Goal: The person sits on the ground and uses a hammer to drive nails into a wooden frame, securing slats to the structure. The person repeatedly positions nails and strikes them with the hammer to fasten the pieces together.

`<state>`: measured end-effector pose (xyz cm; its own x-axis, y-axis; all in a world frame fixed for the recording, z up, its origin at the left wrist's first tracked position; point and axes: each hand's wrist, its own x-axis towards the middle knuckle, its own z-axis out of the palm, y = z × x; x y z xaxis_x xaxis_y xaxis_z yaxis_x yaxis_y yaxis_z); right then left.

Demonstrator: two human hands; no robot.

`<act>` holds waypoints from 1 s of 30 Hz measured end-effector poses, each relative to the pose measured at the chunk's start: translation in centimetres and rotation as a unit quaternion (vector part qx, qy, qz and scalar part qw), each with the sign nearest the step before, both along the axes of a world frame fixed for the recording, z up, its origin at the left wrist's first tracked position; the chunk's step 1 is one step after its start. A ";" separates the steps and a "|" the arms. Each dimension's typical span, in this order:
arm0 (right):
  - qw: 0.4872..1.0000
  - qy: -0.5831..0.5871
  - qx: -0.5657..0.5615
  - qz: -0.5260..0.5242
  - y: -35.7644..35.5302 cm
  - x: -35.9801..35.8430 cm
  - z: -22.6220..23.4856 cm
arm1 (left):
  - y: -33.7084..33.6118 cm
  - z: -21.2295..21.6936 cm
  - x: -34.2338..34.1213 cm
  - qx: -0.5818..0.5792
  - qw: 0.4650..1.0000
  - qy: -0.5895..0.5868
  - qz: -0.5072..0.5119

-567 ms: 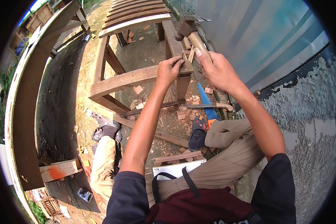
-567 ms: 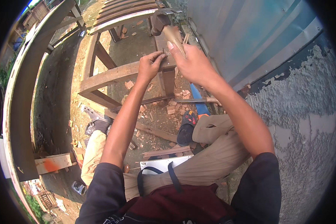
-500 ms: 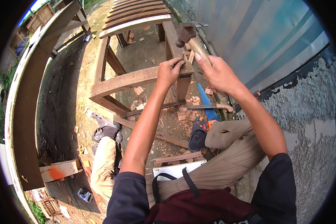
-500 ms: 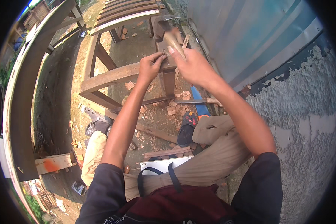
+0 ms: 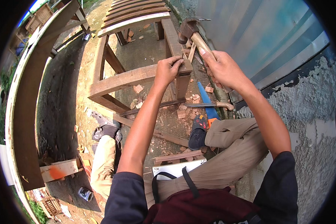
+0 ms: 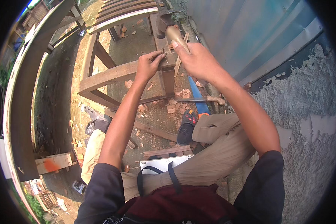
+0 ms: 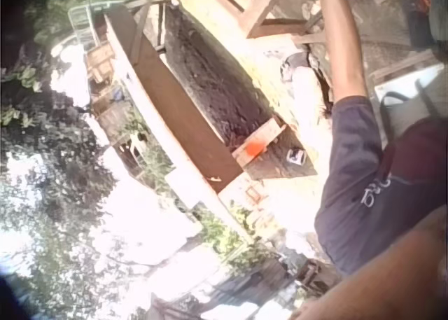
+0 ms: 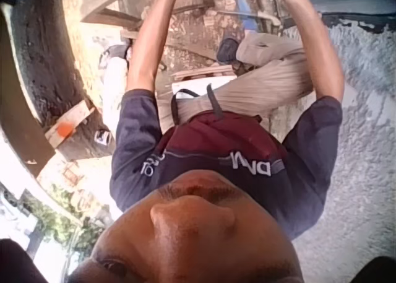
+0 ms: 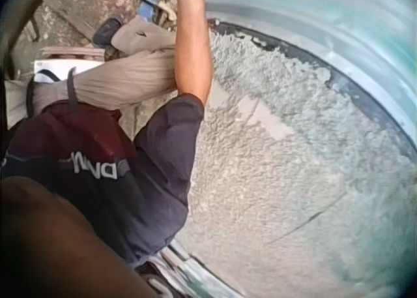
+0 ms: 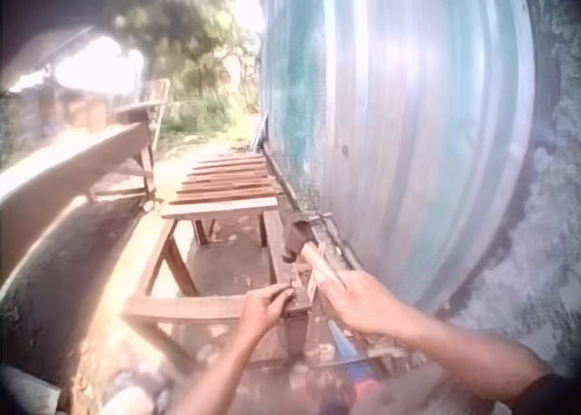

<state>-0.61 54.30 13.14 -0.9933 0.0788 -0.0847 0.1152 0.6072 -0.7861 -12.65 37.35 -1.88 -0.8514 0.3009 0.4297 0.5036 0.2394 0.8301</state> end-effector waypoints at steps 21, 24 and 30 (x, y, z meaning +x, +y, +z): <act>0.996 0.074 0.036 0.013 1.2 0.4 -1.3 | 0.0 1.4 -1.0 -0.044 0.997 -0.003 -0.057; 0.995 -0.050 0.066 0.049 0.9 -0.1 0.7 | -3.0 2.0 -3.7 -0.182 0.976 0.120 -0.007; 0.995 0.087 -0.055 -0.003 0.0 -0.4 3.8 | -4.9 3.3 -5.8 -0.455 0.867 -0.161 0.125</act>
